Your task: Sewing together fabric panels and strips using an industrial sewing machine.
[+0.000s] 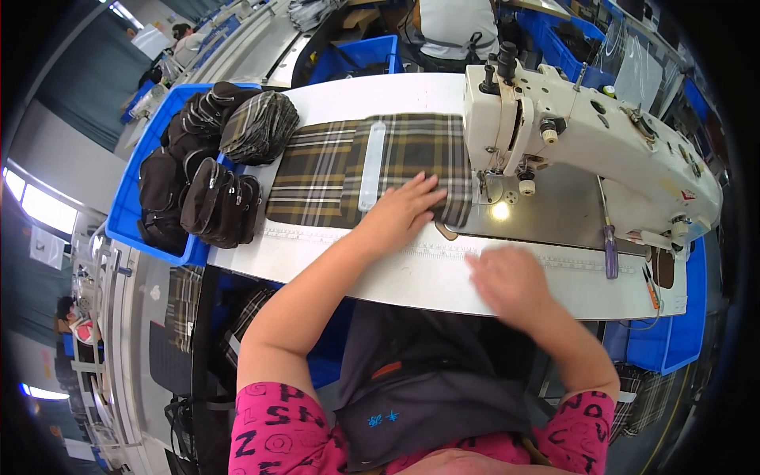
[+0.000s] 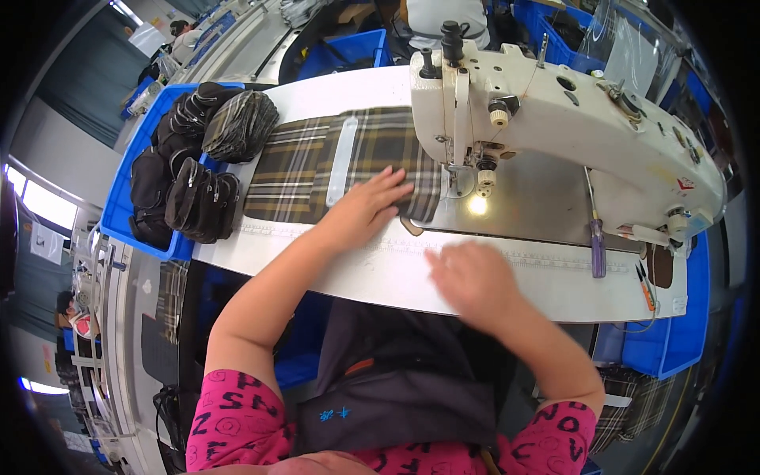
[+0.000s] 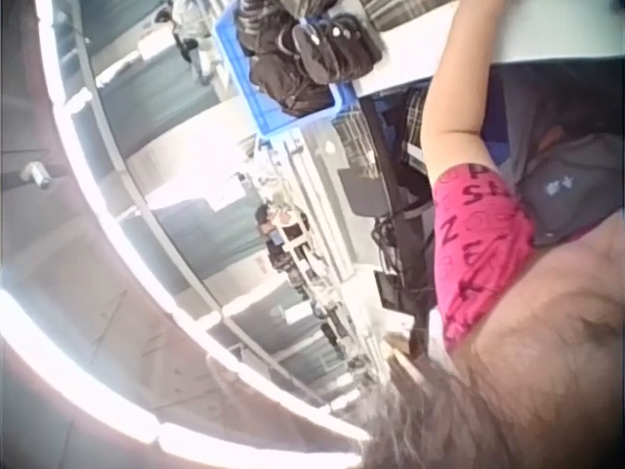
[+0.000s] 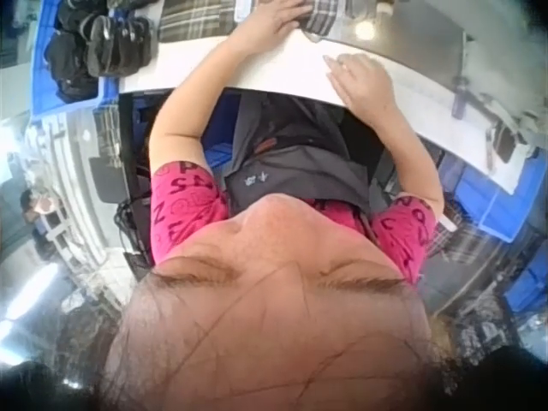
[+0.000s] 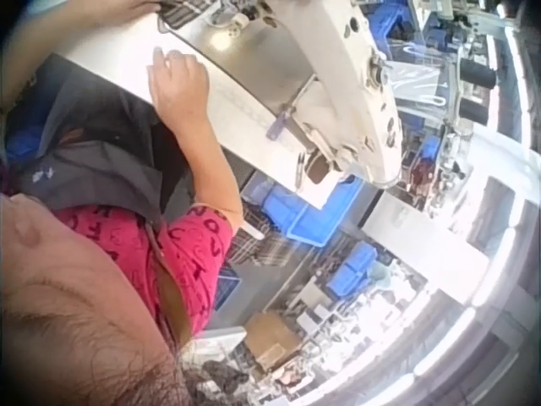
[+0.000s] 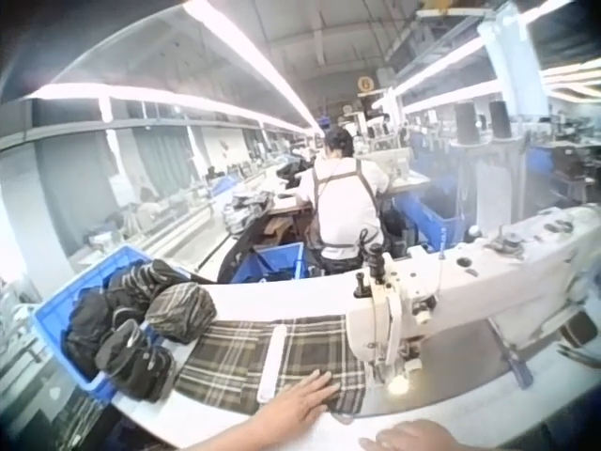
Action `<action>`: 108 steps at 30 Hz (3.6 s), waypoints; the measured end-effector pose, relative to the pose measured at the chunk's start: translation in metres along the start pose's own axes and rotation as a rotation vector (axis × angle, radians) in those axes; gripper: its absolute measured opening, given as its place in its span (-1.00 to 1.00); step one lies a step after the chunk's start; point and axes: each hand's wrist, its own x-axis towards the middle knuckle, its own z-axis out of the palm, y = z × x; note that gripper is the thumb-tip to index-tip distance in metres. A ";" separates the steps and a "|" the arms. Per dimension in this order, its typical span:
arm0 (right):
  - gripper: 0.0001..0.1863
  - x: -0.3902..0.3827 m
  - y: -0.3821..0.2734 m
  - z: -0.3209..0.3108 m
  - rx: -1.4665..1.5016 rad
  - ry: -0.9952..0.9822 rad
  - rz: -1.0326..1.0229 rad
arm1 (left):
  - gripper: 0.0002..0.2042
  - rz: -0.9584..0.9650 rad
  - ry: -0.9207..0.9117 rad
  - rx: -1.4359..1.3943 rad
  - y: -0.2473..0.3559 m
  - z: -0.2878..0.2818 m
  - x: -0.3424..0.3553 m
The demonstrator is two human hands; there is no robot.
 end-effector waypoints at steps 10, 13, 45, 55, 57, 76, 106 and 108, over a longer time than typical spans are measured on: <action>-0.63 -0.103 -0.110 0.034 1.735 0.327 1.375 | -0.55 0.401 -0.066 -0.275 0.132 0.020 -0.163; -0.63 -0.113 -0.098 0.022 1.593 0.359 1.514 | -0.57 0.424 0.008 -0.263 0.120 0.003 -0.140; -0.31 -0.649 -0.116 -0.156 -0.888 1.221 1.977 | -0.73 -0.309 0.559 -0.424 -0.170 -0.023 -0.065; -0.69 -0.291 -0.019 -0.090 -0.158 0.757 1.054 | -0.80 -0.105 0.668 -0.297 0.003 -0.097 -0.067; -0.74 -0.219 -0.032 -0.075 -0.163 0.650 0.804 | -0.83 -0.260 0.529 -0.144 0.063 -0.065 -0.076; -0.53 -0.012 -0.035 0.043 -0.027 -0.090 0.353 | -0.72 -0.670 0.952 0.084 -0.090 -0.053 -0.302; -0.53 -0.011 -0.042 0.040 -0.165 -0.195 0.391 | -0.75 -0.862 1.365 0.534 -0.133 -0.174 -0.445; -0.53 -0.014 -0.040 0.042 -0.127 -0.157 0.386 | -0.80 -0.669 1.310 0.574 -0.093 -0.200 -0.421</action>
